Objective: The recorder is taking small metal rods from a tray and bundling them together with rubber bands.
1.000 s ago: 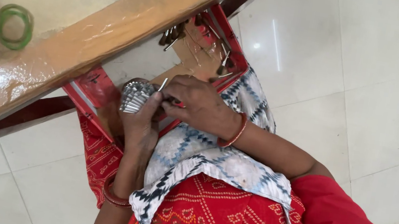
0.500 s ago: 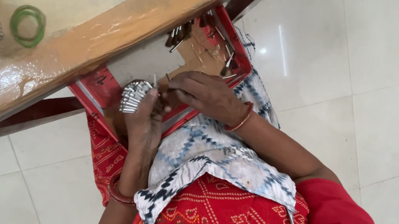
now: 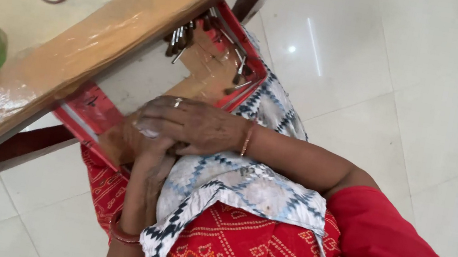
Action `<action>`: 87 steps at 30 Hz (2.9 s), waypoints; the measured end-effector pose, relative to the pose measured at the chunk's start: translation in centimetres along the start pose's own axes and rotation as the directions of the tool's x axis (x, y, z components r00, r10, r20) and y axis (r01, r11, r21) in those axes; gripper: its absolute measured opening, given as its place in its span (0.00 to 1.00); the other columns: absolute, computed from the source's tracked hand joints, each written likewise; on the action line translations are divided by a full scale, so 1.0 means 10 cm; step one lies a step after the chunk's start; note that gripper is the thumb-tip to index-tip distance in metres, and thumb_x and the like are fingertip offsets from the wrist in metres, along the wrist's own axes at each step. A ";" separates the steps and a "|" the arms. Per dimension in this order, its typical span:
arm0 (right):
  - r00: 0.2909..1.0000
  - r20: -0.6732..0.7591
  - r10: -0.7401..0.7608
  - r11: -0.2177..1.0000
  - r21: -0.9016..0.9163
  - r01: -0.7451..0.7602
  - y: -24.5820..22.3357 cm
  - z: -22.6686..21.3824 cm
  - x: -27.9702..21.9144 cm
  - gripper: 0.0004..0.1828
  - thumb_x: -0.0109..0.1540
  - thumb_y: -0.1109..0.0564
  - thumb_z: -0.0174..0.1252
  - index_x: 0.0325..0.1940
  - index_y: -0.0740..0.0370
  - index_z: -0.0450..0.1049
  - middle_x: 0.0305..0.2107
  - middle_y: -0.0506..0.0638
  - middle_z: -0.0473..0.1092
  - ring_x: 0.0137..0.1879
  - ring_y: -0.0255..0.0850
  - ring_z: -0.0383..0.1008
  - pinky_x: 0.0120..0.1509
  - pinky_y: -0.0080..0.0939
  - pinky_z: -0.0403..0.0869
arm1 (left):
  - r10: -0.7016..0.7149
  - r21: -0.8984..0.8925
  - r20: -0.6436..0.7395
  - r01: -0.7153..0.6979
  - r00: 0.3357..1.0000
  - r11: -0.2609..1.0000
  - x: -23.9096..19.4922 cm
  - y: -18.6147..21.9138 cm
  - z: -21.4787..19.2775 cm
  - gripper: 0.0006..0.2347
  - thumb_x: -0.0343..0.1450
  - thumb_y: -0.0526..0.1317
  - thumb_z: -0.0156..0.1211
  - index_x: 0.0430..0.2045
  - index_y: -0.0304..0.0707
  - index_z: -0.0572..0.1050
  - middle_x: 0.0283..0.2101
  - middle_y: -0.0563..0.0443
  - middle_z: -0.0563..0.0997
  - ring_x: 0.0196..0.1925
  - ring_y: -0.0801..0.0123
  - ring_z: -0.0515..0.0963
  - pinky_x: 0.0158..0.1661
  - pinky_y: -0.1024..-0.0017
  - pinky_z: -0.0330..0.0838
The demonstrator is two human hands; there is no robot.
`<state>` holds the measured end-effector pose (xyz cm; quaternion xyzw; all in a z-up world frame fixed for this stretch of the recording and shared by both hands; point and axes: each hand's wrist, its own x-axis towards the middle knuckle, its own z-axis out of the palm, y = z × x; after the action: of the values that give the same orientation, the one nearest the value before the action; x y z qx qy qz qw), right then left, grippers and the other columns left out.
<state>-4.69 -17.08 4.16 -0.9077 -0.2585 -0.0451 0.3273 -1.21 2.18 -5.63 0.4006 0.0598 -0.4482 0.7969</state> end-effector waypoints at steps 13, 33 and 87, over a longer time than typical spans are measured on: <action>0.859 -0.230 0.457 0.692 -0.515 -0.506 0.57 -0.70 -0.65 0.10 0.56 0.52 0.64 0.40 0.52 0.84 0.38 0.51 0.71 0.51 0.47 0.68 0.56 0.47 0.68 | -0.155 0.016 -0.200 0.161 0.967 0.987 -0.01 0.21 0.39 0.10 0.69 0.34 0.68 0.40 0.29 0.78 0.38 0.44 0.83 0.38 0.60 0.85 0.30 0.69 0.79; 0.913 -0.216 0.346 0.938 0.077 -0.338 -0.15 -0.18 -0.16 0.09 0.59 0.55 0.68 0.42 0.59 0.80 0.36 0.51 0.71 0.48 0.46 0.72 0.55 0.47 0.71 | 0.081 -0.030 -0.189 -0.088 0.979 0.996 -0.06 0.21 0.38 0.09 0.70 0.31 0.67 0.43 0.34 0.77 0.40 0.49 0.83 0.39 0.65 0.82 0.35 0.68 0.80; 0.844 -0.236 0.481 0.876 0.094 -0.473 0.46 -0.52 -0.17 0.10 0.65 0.54 0.63 0.48 0.58 0.81 0.40 0.53 0.77 0.48 0.50 0.77 0.52 0.50 0.75 | 0.211 -0.091 -0.351 -0.257 0.912 0.962 -0.07 0.33 0.54 0.04 0.71 0.32 0.64 0.37 0.32 0.76 0.34 0.47 0.82 0.33 0.66 0.81 0.31 0.67 0.76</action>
<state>-3.43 -24.04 5.13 -0.9247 0.0181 -0.0733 0.3731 -0.54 -0.18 0.31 0.4210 0.1776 -0.2688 0.8479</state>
